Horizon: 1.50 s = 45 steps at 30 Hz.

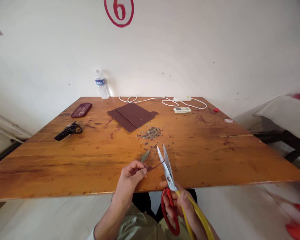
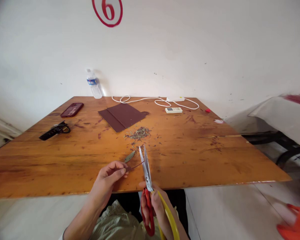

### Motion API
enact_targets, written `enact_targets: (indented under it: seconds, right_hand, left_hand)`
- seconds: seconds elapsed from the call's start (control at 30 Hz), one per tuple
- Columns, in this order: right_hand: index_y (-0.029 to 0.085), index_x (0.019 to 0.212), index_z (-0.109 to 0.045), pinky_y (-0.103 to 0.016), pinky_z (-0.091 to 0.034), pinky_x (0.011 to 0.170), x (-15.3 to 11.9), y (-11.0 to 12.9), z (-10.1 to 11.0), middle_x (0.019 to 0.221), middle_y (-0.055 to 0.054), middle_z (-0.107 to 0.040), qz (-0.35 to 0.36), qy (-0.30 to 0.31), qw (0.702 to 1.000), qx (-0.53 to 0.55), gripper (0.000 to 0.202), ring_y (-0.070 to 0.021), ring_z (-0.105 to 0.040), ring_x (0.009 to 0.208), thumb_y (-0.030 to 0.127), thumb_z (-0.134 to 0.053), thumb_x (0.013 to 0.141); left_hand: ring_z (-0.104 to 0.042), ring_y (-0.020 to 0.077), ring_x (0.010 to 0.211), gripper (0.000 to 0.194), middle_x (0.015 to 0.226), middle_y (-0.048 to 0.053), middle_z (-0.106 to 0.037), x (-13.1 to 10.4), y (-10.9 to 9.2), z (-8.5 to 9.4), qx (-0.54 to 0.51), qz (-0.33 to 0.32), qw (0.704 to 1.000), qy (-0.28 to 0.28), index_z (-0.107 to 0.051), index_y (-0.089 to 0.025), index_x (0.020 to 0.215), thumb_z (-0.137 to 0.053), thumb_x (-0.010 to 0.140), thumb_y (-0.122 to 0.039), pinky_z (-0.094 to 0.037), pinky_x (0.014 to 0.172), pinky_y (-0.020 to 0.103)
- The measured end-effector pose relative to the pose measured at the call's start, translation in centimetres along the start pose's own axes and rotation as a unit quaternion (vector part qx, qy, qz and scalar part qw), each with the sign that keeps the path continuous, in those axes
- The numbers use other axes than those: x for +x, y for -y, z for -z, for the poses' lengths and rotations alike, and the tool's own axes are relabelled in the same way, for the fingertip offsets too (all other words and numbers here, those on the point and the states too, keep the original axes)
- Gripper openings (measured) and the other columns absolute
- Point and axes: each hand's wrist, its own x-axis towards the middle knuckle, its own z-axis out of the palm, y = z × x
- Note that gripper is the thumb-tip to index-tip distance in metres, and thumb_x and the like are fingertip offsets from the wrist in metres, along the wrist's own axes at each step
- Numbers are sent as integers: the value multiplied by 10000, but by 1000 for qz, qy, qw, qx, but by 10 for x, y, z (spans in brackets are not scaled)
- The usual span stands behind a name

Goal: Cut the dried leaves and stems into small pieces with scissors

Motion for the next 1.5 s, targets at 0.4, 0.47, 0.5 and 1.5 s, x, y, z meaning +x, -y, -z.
enact_targets:
  seconds: [0.4, 0.47, 0.5, 1.5]
  right_hand:
    - [253, 1113, -639, -198, -311, 340, 11, -16, 12, 661, 36, -475, 9, -34, 999, 1, 669, -60, -301, 394, 762, -677, 680]
    - [248, 1131, -637, -213, -343, 351, 13, -18, 13, 665, 25, -495, 12, -34, 999, -3, 738, -77, -357, 403, 796, -676, 638]
    - [243, 1139, -636, -220, -356, 358, 14, -20, 14, 663, 20, -507, 12, -33, 999, -5, 770, -87, -384, 410, 813, -668, 622]
    - [198, 1032, -605, -123, -270, 383, 7, -17, -17, 659, 76, -448, 28, -53, 998, -1, 644, -18, -281, 439, 771, -615, 738]
  left_hand:
    - [-515, 154, 713, 188, 689, 10, -596, -1, 6, 1, -31, 1, 1000, 2, -589, -177, 618, -702, 707, -298, -389, 723, 261]
    - [-511, 155, 710, 189, 681, 6, -587, 0, 7, 1, -42, 4, 999, -6, -589, -180, 629, -707, 706, -305, -391, 722, 266]
    - [-511, 155, 711, 190, 681, 5, -583, 1, 8, 0, -46, 5, 999, -9, -589, -180, 632, -709, 706, -307, -392, 721, 266]
    - [-523, 152, 694, 233, 663, -3, -592, -5, 11, -24, -65, -12, 998, -6, -553, -185, 647, -704, 736, -338, -385, 742, 264]
